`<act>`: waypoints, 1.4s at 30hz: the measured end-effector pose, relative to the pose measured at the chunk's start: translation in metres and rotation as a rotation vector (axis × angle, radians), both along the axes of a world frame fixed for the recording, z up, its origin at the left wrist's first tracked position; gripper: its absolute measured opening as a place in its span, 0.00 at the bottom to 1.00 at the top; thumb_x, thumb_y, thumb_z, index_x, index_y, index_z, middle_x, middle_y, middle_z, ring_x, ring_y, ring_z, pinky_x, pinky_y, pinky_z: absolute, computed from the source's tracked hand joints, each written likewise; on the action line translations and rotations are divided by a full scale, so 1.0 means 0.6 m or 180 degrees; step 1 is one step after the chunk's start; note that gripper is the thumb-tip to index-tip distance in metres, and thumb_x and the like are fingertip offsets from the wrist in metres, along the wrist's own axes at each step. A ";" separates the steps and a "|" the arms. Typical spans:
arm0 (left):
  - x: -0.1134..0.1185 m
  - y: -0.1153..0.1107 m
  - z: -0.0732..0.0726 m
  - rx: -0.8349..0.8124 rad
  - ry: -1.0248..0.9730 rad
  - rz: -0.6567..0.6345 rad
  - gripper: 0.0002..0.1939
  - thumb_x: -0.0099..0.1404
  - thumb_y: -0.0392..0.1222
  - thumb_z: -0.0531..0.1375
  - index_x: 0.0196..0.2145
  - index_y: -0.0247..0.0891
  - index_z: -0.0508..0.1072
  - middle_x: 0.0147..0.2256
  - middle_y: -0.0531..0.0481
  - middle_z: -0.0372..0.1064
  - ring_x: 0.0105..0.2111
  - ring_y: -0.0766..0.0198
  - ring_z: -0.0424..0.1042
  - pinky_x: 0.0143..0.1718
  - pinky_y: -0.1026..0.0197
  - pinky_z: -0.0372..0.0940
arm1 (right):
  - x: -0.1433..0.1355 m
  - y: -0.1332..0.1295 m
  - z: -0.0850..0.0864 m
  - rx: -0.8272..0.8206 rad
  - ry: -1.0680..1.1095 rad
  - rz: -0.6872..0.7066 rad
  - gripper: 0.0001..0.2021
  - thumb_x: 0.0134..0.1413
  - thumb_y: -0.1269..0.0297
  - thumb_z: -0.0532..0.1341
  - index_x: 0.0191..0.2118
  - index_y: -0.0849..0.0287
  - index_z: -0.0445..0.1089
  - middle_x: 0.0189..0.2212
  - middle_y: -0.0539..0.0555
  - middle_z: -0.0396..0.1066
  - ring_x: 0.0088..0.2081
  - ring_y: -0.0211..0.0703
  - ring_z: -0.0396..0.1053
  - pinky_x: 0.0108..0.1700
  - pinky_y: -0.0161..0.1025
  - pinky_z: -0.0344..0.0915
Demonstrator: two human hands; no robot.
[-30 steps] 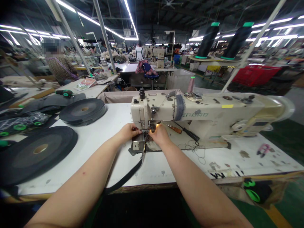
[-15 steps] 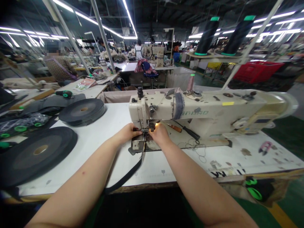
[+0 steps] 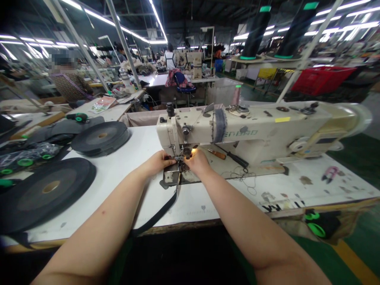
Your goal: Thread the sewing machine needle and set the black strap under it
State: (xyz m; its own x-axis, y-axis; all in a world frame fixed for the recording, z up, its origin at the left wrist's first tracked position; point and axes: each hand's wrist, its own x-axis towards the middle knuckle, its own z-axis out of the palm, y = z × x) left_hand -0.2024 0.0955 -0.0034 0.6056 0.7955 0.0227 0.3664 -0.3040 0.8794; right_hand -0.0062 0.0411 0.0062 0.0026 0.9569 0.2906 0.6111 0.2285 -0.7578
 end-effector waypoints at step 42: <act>0.016 0.004 -0.013 0.0287 -0.0299 0.0057 0.11 0.55 0.32 0.63 0.37 0.33 0.79 0.34 0.49 0.77 0.35 0.60 0.73 0.43 0.59 0.67 | 0.010 0.005 0.003 -0.0075 -0.0339 -0.0289 0.09 0.46 0.68 0.61 0.18 0.58 0.67 0.19 0.51 0.71 0.24 0.42 0.69 0.26 0.34 0.57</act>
